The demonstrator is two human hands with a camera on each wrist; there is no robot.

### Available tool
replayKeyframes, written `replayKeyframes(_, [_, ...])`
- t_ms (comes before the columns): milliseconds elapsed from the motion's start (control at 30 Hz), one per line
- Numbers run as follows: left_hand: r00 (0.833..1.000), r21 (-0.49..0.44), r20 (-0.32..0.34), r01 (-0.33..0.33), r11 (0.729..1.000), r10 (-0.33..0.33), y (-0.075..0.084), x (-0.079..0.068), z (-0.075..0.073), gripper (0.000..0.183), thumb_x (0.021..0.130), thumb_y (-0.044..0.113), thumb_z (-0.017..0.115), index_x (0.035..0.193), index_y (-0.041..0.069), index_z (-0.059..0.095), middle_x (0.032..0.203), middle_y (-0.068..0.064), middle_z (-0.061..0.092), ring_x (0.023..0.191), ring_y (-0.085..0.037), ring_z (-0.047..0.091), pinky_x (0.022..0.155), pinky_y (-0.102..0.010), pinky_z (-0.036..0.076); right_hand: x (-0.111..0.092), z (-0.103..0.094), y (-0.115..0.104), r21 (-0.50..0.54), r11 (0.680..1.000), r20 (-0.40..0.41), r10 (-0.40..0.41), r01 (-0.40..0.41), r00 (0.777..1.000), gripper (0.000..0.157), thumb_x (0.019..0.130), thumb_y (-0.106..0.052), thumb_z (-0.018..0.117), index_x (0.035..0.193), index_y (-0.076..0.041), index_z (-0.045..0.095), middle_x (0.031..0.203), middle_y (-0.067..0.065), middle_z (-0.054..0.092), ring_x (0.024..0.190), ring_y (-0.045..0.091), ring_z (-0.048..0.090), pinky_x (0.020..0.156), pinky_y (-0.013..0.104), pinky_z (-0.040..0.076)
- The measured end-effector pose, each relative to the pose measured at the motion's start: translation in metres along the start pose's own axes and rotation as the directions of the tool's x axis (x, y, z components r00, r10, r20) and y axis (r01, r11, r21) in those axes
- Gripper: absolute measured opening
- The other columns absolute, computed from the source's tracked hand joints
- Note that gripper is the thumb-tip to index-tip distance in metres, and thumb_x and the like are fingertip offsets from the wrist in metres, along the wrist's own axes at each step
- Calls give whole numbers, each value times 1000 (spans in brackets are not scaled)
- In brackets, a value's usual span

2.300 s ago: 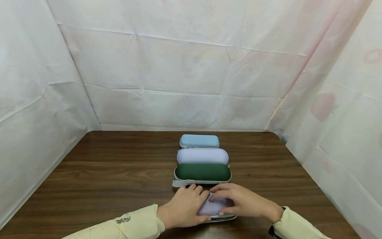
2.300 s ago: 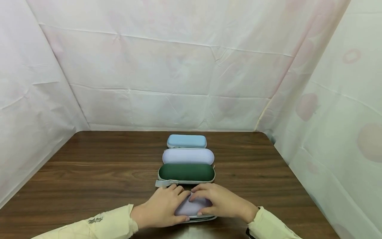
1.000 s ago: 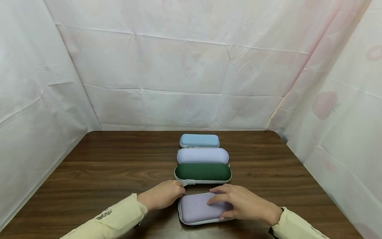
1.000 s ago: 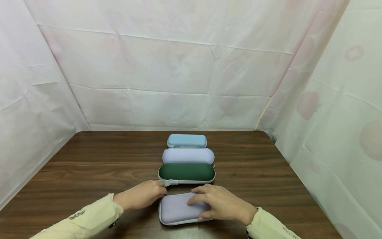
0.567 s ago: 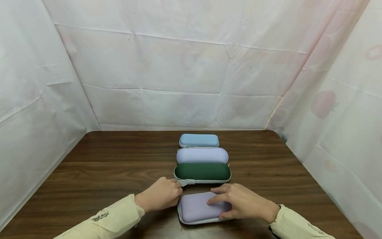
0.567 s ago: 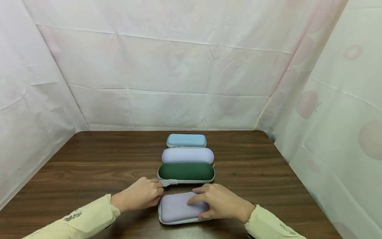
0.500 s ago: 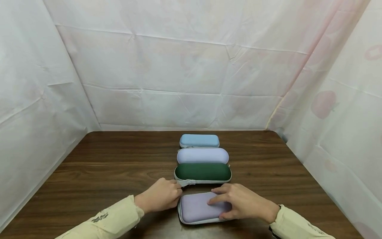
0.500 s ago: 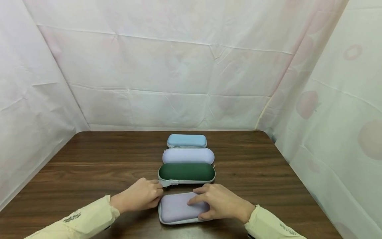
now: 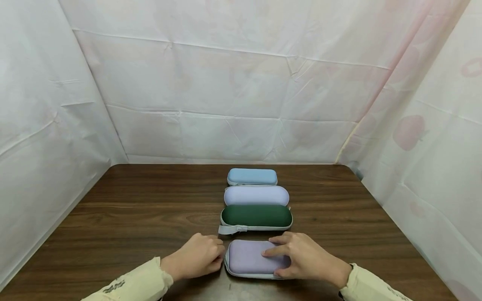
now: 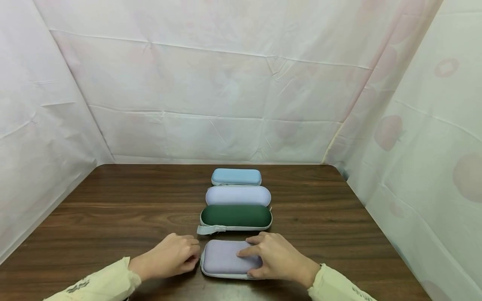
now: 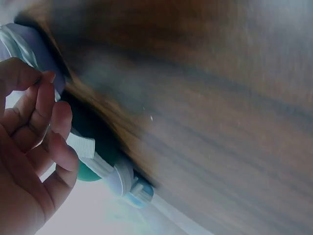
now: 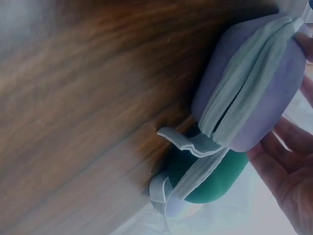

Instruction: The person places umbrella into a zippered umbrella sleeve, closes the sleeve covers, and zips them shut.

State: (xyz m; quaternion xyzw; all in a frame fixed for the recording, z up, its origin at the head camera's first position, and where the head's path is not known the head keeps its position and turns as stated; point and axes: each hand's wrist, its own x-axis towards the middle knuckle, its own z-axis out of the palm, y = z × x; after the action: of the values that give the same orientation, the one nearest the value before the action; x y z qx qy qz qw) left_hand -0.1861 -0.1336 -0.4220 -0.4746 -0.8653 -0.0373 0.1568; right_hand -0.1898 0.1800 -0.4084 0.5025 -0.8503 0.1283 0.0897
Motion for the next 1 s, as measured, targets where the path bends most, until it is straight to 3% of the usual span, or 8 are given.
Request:
replayKeyframes(267, [999, -27, -47, 20, 999, -21, 11, -4, 1, 29, 68, 16, 70, 57, 23, 44, 59, 13, 35, 52, 0, 37, 40, -17, 18, -1, 5, -12, -33, 997, -90, 60, -63, 994, 38, 69, -37, 82, 104, -26, 74, 101, 7, 69, 88, 19, 65, 67, 35, 52])
replayKeyframes(433, [999, -57, -51, 17, 998, -20, 18, -3, 2, 29, 72, 15, 71, 59, 24, 46, 61, 15, 37, 55, 2, 39, 42, -16, 20, -1, 6, -22, -59, 993, -125, 93, -101, 988, 37, 70, -42, 81, 103, -25, 75, 95, 6, 70, 83, 17, 66, 64, 35, 52])
replayKeyframes(733, [1000, -28, 3, 21, 999, -21, 28, 6, 4, 24, 79, 22, 71, 64, 22, 53, 65, 14, 46, 60, -1, 50, 43, -20, 26, 8, 0, -44, -133, 974, -38, 180, -184, 983, 40, 77, -50, 74, 103, -20, 73, 82, 2, 68, 68, 10, 61, 54, 30, 49])
replayKeyframes(800, [1000, -33, 10, 21, 999, -20, 29, 6, 4, 24, 79, 23, 71, 64, 23, 53, 65, 14, 45, 60, 0, 49, 43, -20, 26, 9, -3, -43, -135, 977, -13, 164, -164, 986, 39, 80, -51, 71, 103, -19, 73, 77, 0, 66, 64, 7, 58, 51, 28, 47])
replayKeyframes(900, [1000, -56, 2, 31, 998, -31, 29, 6, 4, 23, 79, 22, 72, 64, 23, 54, 65, 15, 46, 60, 0, 50, 43, -20, 26, 12, -9, -34, -125, 988, 13, 90, -88, 996, 28, 84, -40, 71, 103, -19, 74, 77, -5, 64, 62, 2, 55, 50, 25, 45])
replayKeyframes(933, [999, -65, -2, 35, 997, -36, 28, 6, 4, 24, 79, 21, 72, 64, 24, 54, 65, 16, 46, 60, 1, 50, 43, -20, 27, 13, -11, -30, -154, 987, 27, 42, -37, 999, 25, 84, -34, 72, 106, -21, 73, 82, -4, 65, 66, 3, 56, 52, 24, 46])
replayKeyframes(1000, [999, -92, -2, 50, 995, -50, 27, 6, 4, 24, 80, 20, 72, 64, 25, 54, 65, 17, 46, 59, 2, 49, 44, -19, 27, 15, -15, -20, -222, 972, 65, -70, 83, 995, 35, 83, -21, 74, 117, -23, 69, 99, -2, 66, 82, 7, 61, 63, 24, 49])
